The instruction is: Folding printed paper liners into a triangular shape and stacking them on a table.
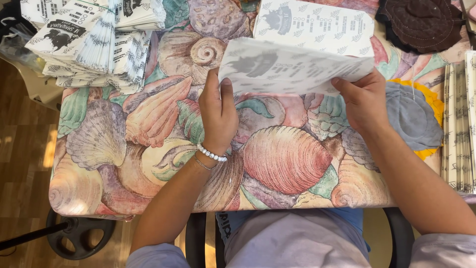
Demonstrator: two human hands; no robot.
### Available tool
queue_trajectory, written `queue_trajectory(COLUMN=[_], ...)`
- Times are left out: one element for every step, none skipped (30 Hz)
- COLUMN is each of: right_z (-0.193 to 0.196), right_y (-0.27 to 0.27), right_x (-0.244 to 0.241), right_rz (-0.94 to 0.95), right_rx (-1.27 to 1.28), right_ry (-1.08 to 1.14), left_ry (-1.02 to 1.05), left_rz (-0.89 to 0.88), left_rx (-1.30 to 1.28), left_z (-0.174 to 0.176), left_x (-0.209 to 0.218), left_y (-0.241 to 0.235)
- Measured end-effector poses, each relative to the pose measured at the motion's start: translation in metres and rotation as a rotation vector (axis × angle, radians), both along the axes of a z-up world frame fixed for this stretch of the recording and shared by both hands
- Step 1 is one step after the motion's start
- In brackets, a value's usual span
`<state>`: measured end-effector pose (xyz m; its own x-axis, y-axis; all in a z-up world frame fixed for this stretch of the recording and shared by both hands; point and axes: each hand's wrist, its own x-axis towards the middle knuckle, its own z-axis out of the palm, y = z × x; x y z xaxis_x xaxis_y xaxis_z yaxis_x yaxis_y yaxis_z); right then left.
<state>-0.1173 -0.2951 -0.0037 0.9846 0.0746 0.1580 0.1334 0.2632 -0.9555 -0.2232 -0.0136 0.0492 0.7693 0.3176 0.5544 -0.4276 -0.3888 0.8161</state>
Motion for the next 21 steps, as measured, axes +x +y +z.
queue_trajectory(right_z=[0.004, 0.007, 0.011, 0.014, 0.017, 0.02, 0.017, 0.014, 0.011, 0.012, 0.014, 0.015, 0.012, 0.009, 0.005, 0.01, 0.014, 0.018, 0.011, 0.004, -0.004], right_y=[0.002, 0.005, 0.008, 0.009, 0.01, 0.011, 0.012, 0.013, 0.013, 0.017, 0.02, 0.024, 0.022, 0.019, 0.017, 0.018, 0.017, 0.016, 0.015, 0.014, 0.014], right_x=[-0.002, -0.004, -0.006, -0.008, -0.01, -0.012, -0.011, -0.01, -0.009, -0.011, -0.012, -0.013, -0.011, -0.009, -0.006, -0.007, -0.01, -0.012, -0.009, -0.006, -0.002], right_rz=[-0.002, 0.005, 0.012, 0.012, 0.009, 0.006, 0.006, 0.012, 0.016, 0.014, 0.012, 0.01, 0.013, -0.003, -0.021, -0.019, -0.017, -0.015, -0.017, -0.019, -0.018], right_rx=[0.0, 0.006, 0.013, 0.013, -0.013, -0.039, -0.038, -0.019, -0.002, -0.002, 0.025, 0.051, 0.052, 0.036, 0.021, 0.023, 0.018, 0.012, 0.012, 0.021, 0.03], right_ry=[0.0, 0.018, 0.035, 0.035, 0.022, 0.008, 0.009, 0.013, 0.018, 0.019, 0.045, 0.072, 0.071, 0.05, 0.029, 0.028, 0.025, 0.021, 0.022, 0.048, 0.073], left_ry=[0.0, 0.004, 0.008, 0.008, -0.006, -0.019, -0.018, -0.024, -0.029, -0.028, -0.023, -0.017, -0.019, -0.021, -0.023, -0.024, -0.019, -0.014, -0.012, -0.013, -0.014], left_rz=[-0.002, -0.005, -0.007, -0.007, -0.005, -0.004, -0.004, -0.023, -0.043, -0.045, -0.031, -0.018, -0.014, 0.002, 0.017, 0.019, 0.024, 0.03, 0.028, 0.028, 0.029], left_rx=[0.0, -0.005, -0.01, -0.009, -0.029, -0.049, -0.048, -0.069, -0.092, -0.092, -0.097, -0.102, -0.101, -0.115, -0.126, -0.124, -0.127, -0.131, -0.131, -0.128, -0.125], left_z=[-0.008, -0.016, -0.024, -0.015, -0.006, 0.002, 0.005, 0.007, 0.008, 0.006, 0.004, 0.002, 0.0, -0.001, -0.003, -0.002, -0.001, -0.001, -0.001, 0.0, 0.0], left_x=[0.002, 0.003, 0.004, 0.002, 0.001, 0.0, -0.001, -0.001, -0.001, 0.0, 0.001, 0.002, 0.002, 0.002, 0.002, 0.003, 0.003, 0.003, 0.004, 0.005, 0.005], left_y=[-0.001, -0.002, -0.002, -0.003, -0.004, -0.005, -0.007, -0.008, -0.011, -0.013, -0.016, -0.018, -0.017, -0.015, -0.013, -0.011, -0.011, -0.011, -0.011, -0.012, -0.012])
